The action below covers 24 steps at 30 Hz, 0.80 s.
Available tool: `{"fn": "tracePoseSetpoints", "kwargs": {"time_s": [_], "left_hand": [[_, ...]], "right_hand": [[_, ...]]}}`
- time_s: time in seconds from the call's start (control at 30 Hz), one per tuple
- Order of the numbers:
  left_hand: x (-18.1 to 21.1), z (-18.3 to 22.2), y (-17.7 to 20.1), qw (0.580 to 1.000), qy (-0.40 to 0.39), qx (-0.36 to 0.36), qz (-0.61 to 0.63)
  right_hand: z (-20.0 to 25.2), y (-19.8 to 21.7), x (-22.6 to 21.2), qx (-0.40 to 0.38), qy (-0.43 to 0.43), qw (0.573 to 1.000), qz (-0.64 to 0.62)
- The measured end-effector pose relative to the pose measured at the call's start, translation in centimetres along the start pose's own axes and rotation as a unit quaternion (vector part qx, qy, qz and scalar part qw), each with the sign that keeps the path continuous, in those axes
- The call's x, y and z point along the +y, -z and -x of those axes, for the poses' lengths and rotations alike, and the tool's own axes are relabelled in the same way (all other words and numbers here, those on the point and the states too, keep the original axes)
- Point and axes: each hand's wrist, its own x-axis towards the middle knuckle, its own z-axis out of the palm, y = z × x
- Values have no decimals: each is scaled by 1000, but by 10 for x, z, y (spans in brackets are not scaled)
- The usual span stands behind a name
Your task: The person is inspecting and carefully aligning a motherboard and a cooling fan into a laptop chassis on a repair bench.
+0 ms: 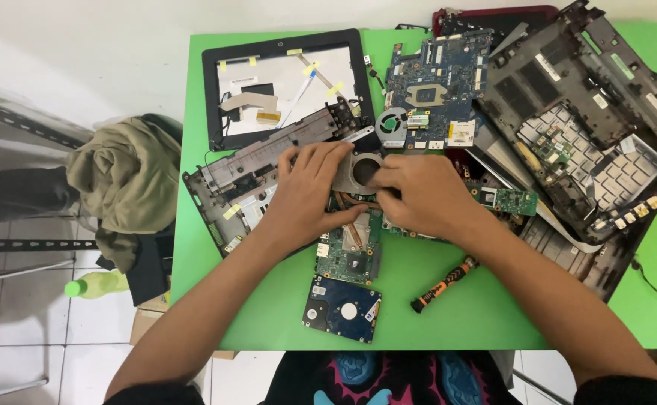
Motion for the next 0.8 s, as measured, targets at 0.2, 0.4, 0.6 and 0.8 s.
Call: {"fn": "tracePoseSetpoints", "kwargs": {"time_s": [0.2,0.4,0.6,0.8], "left_hand": [[6,-1,-2,995,-62,52,-59],[13,2,-4,987,-84,113,-76],[4,0,-7,991,-80,89,-56],[11,-3,-4,997,-53,53,-16]], "right_hand": [[8,15,-1,173,48,984,10],[44,-30,19,150,39,987,-41],[43,-18,2,133,13,991,-11],[42,-15,2,120,20,993,-11]]}}
